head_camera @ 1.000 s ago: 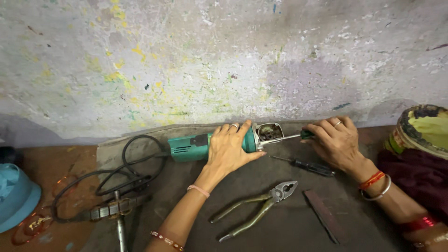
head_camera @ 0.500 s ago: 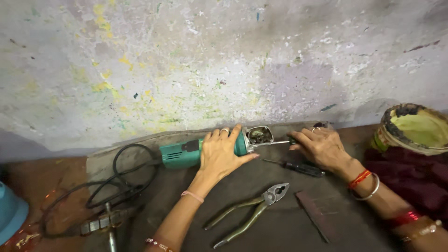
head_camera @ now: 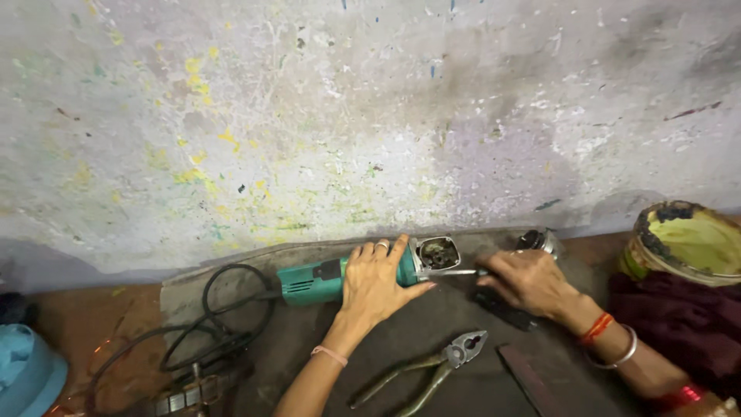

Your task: The person uses a screwdriver to adjust the internal components of a teal power tool while holding it steady with the other hand. The person repeatedly turns the screwdriver and repositions the tool on the workbench.

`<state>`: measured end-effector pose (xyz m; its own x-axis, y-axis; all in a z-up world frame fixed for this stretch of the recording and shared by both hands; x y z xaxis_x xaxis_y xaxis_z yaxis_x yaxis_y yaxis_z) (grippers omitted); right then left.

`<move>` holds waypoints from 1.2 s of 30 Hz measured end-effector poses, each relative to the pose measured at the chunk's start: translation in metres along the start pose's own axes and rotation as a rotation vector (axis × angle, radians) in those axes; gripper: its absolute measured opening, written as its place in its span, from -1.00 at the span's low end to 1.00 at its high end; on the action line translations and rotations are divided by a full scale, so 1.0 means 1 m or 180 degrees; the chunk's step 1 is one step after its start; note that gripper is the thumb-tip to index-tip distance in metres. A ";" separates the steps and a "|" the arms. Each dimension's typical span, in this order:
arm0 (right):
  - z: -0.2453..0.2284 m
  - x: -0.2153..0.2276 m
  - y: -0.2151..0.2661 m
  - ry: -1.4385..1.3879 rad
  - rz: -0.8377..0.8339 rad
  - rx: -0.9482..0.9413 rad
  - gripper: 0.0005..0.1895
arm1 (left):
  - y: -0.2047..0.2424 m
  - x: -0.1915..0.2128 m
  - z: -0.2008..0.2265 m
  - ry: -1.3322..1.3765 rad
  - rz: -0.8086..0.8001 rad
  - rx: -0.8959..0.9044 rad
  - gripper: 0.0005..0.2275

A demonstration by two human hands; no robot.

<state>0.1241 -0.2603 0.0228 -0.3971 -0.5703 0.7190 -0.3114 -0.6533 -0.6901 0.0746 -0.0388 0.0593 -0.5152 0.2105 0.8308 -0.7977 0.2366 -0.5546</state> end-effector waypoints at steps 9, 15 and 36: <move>-0.003 0.034 -0.015 0.0432 0.0437 -0.0079 -0.58 | 0.003 0.003 0.001 0.0041 0.0166 -0.0197 -0.26; -0.016 0.039 -0.016 0.0598 0.0505 0.0212 -0.48 | 0.003 -0.003 -0.001 0.0055 0.0065 -0.0168 -0.26; -0.023 0.047 -0.018 0.0569 0.0603 0.0393 -0.54 | 0.003 -0.005 -0.002 -0.0010 -0.0100 -0.0105 -0.24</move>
<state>0.0914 -0.2640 0.0674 -0.5874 -0.5985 0.5448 -0.1139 -0.6053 -0.7878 0.0753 -0.0377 0.0530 -0.4912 0.1994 0.8479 -0.8028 0.2741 -0.5295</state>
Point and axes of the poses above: each hand's wrist, its own y-axis away from the middle knuckle, its own x-axis out of the back of the hand, z = x × y, the point moved 8 cm from there along -y, towards the middle knuckle, and after that the axes turned 4 degrees about -x, right-handed, at the moved point
